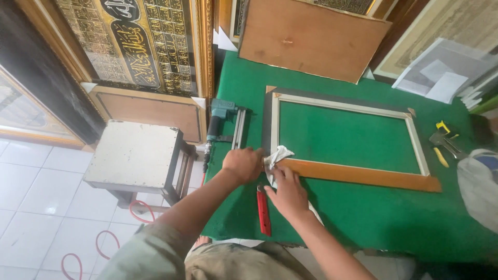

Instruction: The person applies brown packing tape to the edges of a rectangular frame on a green workbench. They use a utility knife to cut the tape and smooth it down with their hands, working along the frame's perimeter.

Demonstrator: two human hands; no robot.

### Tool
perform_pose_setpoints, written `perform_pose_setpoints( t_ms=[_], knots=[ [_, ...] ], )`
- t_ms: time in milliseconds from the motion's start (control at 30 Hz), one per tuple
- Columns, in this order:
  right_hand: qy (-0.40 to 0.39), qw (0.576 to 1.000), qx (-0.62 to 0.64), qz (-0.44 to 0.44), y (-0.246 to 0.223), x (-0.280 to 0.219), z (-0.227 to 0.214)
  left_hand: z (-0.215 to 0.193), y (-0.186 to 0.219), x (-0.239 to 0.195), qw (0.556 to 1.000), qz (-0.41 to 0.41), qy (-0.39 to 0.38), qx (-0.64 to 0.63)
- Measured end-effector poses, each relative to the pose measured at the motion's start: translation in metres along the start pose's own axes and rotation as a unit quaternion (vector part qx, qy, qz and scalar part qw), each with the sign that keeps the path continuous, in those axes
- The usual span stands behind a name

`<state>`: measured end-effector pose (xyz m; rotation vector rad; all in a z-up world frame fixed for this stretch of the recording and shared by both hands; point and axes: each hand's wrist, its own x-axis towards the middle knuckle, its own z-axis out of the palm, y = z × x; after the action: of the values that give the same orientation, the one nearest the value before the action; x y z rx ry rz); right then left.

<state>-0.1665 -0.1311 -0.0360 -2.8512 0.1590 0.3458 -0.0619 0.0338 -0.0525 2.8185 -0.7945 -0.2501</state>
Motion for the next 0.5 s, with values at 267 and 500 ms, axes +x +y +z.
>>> perform_pose_setpoints(
  t_ms=[267,500],
  knots=[
    [0.072,0.99,-0.015,-0.117,0.11,0.02,0.077,0.066,-0.038,-0.089,0.923,0.118,0.36,0.072],
    [-0.319,0.892,-0.32,0.026,0.157,0.033,0.014,0.052,0.007,-0.082,0.951,0.074,0.301,0.006]
  ],
)
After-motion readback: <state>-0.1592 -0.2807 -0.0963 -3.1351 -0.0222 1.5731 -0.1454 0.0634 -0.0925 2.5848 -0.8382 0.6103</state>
